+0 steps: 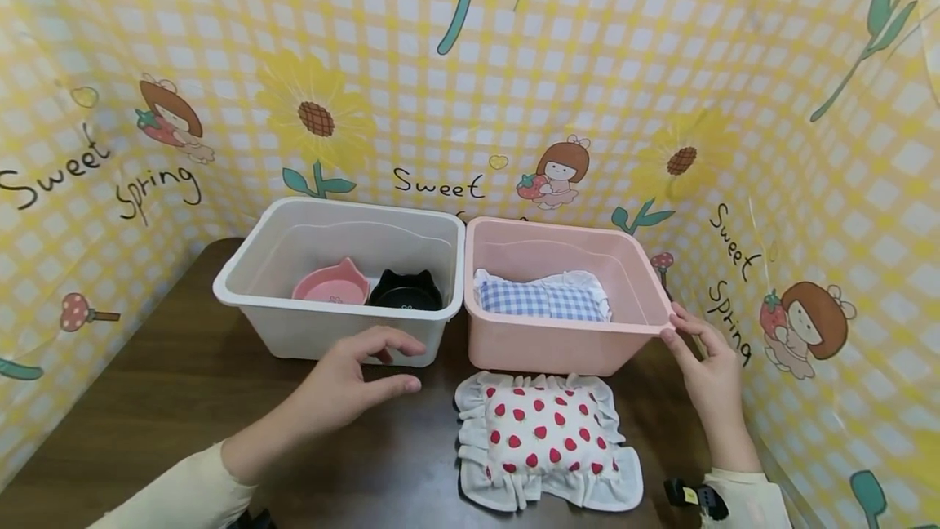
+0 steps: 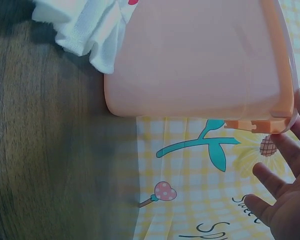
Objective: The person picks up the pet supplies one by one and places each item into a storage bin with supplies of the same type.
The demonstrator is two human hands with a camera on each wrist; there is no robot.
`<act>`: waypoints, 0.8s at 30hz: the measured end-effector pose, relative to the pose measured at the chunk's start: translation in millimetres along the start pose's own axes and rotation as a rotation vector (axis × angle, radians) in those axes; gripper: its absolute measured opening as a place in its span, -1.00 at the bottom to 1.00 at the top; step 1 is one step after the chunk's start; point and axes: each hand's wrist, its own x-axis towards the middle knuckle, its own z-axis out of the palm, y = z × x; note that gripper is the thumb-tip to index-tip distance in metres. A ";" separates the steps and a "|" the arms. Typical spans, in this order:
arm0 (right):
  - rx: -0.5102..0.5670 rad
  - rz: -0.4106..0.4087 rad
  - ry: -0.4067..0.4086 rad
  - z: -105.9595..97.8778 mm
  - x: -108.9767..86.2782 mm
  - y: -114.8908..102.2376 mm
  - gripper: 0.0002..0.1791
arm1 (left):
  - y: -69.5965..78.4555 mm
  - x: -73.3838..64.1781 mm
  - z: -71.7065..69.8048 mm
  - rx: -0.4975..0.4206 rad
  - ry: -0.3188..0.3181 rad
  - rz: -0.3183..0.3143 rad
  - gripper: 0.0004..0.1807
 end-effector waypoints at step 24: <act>0.040 -0.023 0.011 1.8 2.3 -0.6 -0.71 | -24.4 -5.9 85.1 0.057 -0.138 -0.224 -0.52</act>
